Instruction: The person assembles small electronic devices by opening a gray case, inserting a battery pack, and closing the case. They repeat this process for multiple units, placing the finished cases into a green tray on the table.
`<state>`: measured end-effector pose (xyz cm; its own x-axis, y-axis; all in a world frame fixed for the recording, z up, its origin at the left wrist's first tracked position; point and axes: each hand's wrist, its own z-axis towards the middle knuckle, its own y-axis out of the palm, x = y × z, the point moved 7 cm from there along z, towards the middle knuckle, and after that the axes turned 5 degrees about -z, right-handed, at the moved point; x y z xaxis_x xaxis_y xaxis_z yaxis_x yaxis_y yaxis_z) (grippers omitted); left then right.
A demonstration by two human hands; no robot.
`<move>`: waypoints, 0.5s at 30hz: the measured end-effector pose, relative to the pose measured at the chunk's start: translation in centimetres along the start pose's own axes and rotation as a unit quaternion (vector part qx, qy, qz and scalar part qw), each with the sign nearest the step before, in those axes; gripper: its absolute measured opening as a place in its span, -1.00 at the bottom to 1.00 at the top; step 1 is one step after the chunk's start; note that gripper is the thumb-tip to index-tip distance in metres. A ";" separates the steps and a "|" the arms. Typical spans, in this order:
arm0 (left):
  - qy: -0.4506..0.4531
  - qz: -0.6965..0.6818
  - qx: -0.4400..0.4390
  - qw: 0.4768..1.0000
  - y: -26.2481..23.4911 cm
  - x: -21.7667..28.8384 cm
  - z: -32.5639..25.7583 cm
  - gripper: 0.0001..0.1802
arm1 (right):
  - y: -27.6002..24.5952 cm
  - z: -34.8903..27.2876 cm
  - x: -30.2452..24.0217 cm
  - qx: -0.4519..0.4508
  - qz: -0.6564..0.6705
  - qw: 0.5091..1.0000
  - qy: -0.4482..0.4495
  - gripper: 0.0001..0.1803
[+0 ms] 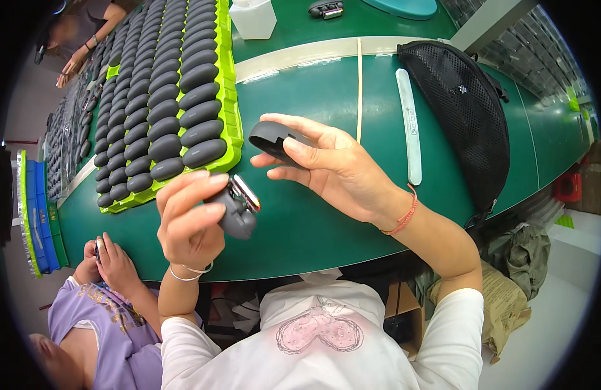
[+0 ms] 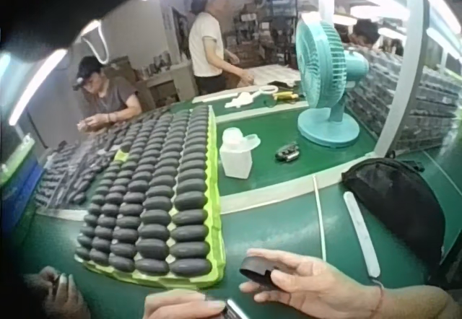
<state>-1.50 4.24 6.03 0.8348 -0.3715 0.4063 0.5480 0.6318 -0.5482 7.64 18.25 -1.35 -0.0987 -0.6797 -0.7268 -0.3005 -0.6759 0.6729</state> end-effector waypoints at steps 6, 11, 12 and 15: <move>0.008 -0.015 0.012 1.000 0.1 0.1 -0.2 -0.57 | -0.2 -0.1 0.8 -0.009 -0.026 0.999 0.021 -0.40; -0.329 -0.307 0.041 0.892 2.2 -4.2 -2.4 -0.36 | -0.5 0.0 1.3 0.003 0.034 0.998 0.057 -0.41; -0.372 -0.348 0.049 0.859 2.5 -4.7 -2.8 -0.36 | -0.6 0.1 1.3 0.008 0.028 0.998 0.053 -0.40; -0.444 -0.445 0.066 0.775 3.2 -5.4 -3.6 -0.42 | -0.5 0.2 1.1 0.022 0.003 0.999 0.026 -0.40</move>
<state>-4.07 5.81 -0.48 -0.2671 -0.1233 0.9557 0.8265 0.4807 0.2930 7.53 17.85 -2.49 -0.0524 -0.6987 -0.7135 -0.3407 -0.6591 0.6704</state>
